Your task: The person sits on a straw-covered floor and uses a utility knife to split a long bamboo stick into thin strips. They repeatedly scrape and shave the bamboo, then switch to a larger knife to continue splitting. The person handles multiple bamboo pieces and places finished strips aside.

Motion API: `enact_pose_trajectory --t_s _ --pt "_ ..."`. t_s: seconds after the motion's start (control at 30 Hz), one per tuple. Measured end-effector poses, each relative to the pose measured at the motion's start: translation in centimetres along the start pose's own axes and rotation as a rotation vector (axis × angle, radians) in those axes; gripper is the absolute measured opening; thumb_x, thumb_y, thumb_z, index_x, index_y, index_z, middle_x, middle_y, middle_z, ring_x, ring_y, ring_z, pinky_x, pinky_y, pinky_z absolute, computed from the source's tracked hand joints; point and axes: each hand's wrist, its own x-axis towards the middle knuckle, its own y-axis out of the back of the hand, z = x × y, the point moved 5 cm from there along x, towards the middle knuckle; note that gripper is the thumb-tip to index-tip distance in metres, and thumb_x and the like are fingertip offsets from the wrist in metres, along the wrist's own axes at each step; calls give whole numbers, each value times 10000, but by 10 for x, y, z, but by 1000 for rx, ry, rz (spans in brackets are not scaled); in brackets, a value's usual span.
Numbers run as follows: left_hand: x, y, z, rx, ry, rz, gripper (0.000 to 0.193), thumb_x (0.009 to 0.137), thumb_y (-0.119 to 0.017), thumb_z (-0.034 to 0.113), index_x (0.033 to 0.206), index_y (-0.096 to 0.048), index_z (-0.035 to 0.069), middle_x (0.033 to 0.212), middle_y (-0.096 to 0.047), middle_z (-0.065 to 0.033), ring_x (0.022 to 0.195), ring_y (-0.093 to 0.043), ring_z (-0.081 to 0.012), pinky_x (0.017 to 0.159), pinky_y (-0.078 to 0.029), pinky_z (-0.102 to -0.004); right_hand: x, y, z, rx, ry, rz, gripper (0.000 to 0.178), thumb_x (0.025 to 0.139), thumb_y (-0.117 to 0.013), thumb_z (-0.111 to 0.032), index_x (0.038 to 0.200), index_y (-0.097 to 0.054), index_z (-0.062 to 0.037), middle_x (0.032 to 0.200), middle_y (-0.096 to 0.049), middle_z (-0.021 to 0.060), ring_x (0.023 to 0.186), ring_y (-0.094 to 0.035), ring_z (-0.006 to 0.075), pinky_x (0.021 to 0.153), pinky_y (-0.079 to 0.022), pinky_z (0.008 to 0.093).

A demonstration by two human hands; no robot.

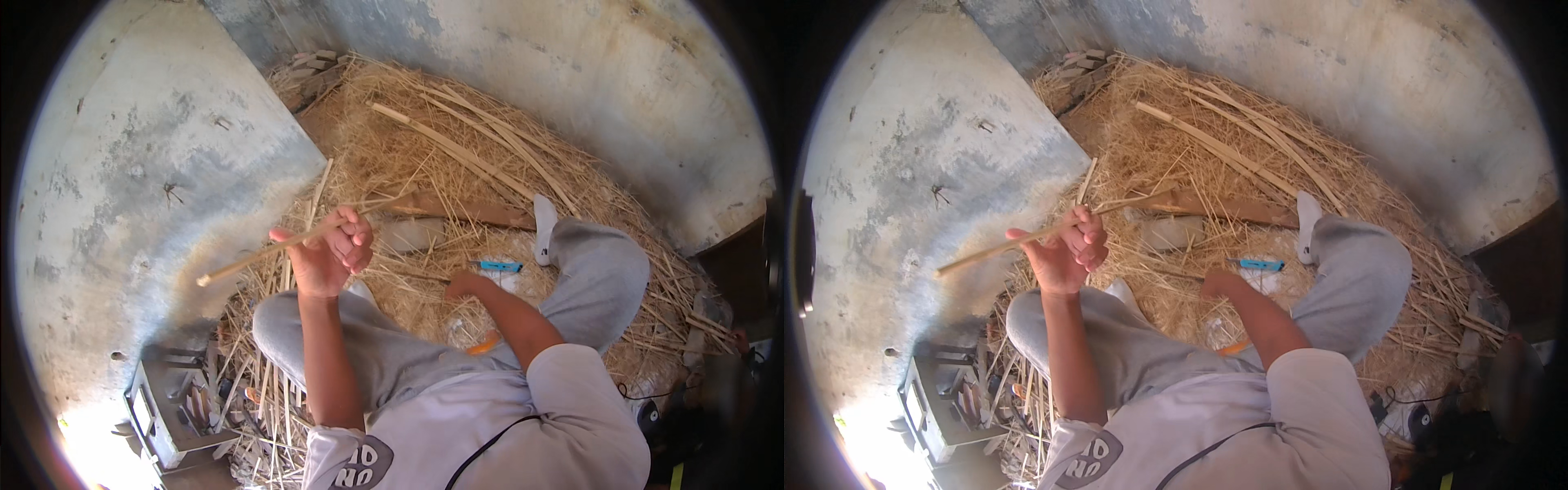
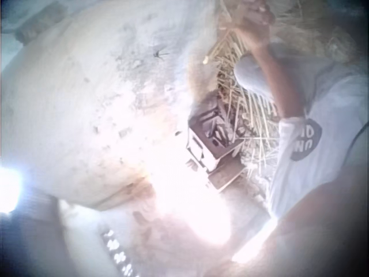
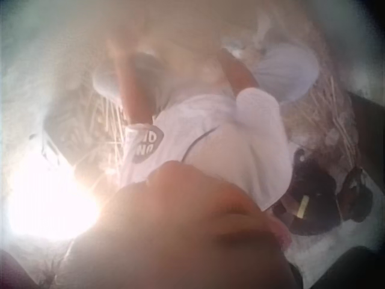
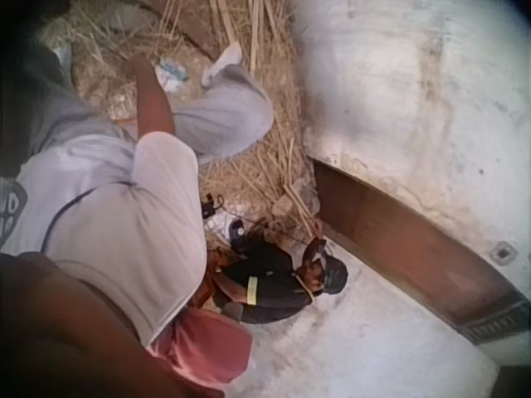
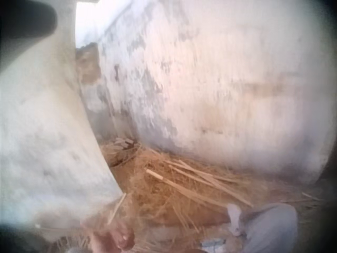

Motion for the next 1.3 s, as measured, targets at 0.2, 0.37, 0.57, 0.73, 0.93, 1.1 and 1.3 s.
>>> enact_pose_trajectory --t_s 0.2,0.37,0.57,0.73,0.93,1.1,1.3 --pt "-4 4 -3 399 -20 222 328 1087 -432 336 1062 -562 36 665 -485 -3 492 -363 -52 445 -311 -223 -34 78 17 -122 -77 49 341 790 -667 -223 1039 -747 -5 1086 -716 229 1009 -702 354 858 -552 439" --pt "-4 -14 6 700 -23 337 435 1095 -390 383 1109 -589 -3 542 -420 26 440 -341 -52 421 -286 -218 -102 130 7 -182 -190 215 330 802 -646 -215 1038 -750 -9 1107 -709 233 1033 -697 345 857 -552 431" --pt "4 -20 4 836 17 209 504 1097 -362 416 1136 -626 -12 528 -435 24 452 -399 -47 432 -295 -214 -179 165 -5 366 -246 752 285 844 -636 -251 910 -695 20 718 -693 136 608 -661 293 568 -489 449" --pt "19 -21 19 1313 43 329 519 1087 -376 445 1166 -663 20 632 -540 -22 588 -526 -93 540 -400 -258 -135 125 -8 1129 -87 877 364 849 -655 -336 761 -638 17 658 -615 111 610 -588 197 601 -454 398" --pt "13 -29 32 1495 -324 627 446 1068 -454 434 1175 -648 46 796 -561 -49 731 -528 -147 707 -470 -336 -128 115 -37 1260 -27 779 356 862 -634 -306 677 -566 -9 573 -533 75 551 -527 180 560 -420 400" --pt "22 -10 36 792 -655 633 443 1052 -476 472 1076 -578 41 806 -457 -18 736 -472 -147 705 -434 -298 -134 115 -58 1168 -30 823 351 860 -624 -306 692 -560 -4 587 -545 86 550 -537 201 560 -420 411" --pt "51 -38 39 808 -723 397 494 1010 -498 559 932 -467 72 717 -379 -4 616 -396 -125 575 -360 -269 -127 111 -64 1009 -40 703 362 878 -642 -314 697 -567 -9 578 -529 67 540 -516 185 549 -411 394"
